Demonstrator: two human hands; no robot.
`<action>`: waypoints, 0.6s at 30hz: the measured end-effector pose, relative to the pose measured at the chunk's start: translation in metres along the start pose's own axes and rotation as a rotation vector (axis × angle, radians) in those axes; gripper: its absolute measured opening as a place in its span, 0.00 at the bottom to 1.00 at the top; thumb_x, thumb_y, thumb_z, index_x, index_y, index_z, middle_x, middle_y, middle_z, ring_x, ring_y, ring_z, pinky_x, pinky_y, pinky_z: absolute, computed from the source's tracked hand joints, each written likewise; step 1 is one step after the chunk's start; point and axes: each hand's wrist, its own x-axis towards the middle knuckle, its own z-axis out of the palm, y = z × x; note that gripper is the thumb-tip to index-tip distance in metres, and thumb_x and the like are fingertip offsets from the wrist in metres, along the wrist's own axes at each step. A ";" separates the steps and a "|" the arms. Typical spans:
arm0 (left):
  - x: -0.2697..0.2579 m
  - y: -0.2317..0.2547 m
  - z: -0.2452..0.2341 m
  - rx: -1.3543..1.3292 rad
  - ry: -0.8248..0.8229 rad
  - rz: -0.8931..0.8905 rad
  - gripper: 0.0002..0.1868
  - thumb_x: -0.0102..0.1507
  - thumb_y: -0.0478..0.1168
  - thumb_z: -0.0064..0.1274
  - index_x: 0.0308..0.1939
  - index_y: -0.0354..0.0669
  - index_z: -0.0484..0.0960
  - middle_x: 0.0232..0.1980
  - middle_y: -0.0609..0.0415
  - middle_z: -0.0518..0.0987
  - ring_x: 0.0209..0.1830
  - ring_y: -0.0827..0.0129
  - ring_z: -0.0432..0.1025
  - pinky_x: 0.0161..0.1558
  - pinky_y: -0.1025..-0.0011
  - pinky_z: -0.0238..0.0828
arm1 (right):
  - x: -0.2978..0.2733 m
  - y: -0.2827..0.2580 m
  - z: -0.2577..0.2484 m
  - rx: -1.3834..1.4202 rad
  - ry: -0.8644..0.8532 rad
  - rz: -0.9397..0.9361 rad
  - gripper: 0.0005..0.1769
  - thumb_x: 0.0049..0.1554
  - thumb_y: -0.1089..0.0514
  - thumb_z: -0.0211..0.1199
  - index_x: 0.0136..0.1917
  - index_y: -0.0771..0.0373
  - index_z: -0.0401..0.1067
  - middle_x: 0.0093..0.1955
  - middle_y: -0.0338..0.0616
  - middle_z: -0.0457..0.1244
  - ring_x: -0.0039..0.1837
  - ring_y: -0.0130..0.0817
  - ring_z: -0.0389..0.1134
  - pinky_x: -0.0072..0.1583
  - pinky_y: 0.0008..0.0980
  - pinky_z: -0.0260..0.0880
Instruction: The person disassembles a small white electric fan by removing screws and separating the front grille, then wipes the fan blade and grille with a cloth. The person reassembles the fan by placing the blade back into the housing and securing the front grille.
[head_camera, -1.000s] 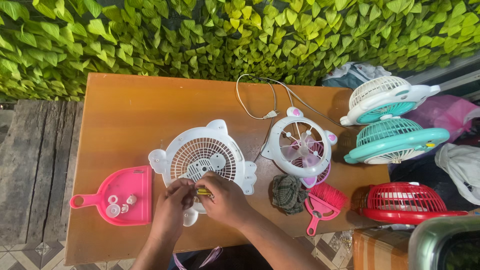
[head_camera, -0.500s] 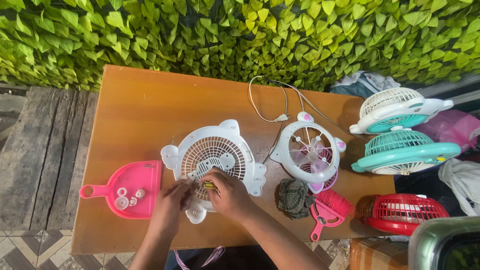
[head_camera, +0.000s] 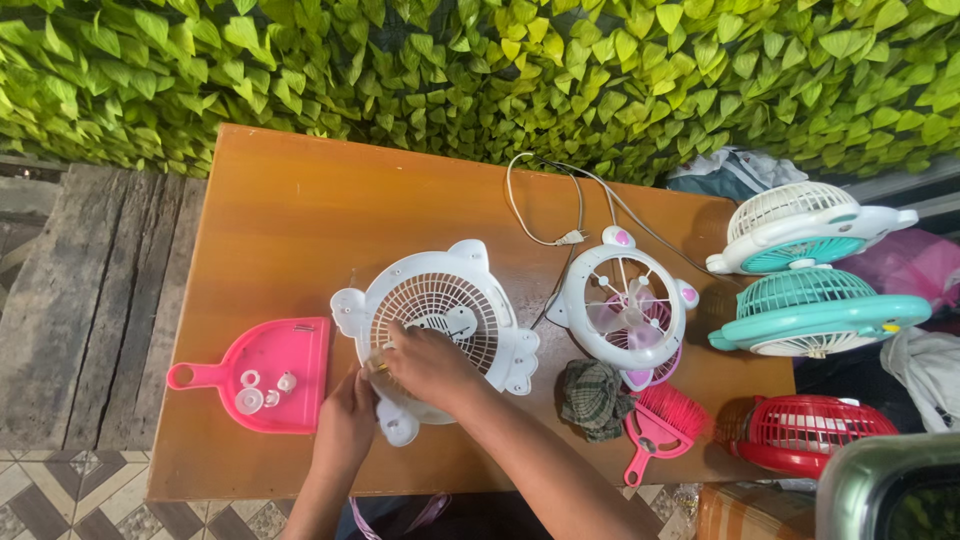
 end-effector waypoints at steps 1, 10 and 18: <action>-0.002 0.002 0.001 -0.020 -0.003 0.010 0.18 0.72 0.46 0.38 0.51 0.38 0.80 0.26 0.40 0.78 0.23 0.52 0.74 0.31 0.58 0.70 | 0.001 -0.001 0.001 -0.023 -0.004 0.002 0.13 0.53 0.64 0.62 0.52 0.64 0.77 0.52 0.56 0.62 0.47 0.45 0.72 0.48 0.43 0.74; -0.002 0.009 -0.007 -0.014 -0.065 -0.020 0.19 0.72 0.46 0.38 0.53 0.40 0.80 0.21 0.41 0.76 0.19 0.53 0.74 0.27 0.58 0.69 | 0.009 -0.005 0.011 0.008 -0.066 0.162 0.10 0.50 0.66 0.64 0.47 0.65 0.77 0.50 0.55 0.64 0.48 0.49 0.73 0.49 0.45 0.74; -0.003 0.016 -0.009 -0.020 -0.112 -0.101 0.19 0.72 0.47 0.36 0.55 0.42 0.79 0.18 0.45 0.75 0.12 0.59 0.70 0.21 0.61 0.68 | 0.011 -0.001 0.030 0.062 0.002 0.295 0.04 0.51 0.64 0.64 0.42 0.65 0.77 0.44 0.54 0.70 0.46 0.51 0.74 0.47 0.47 0.75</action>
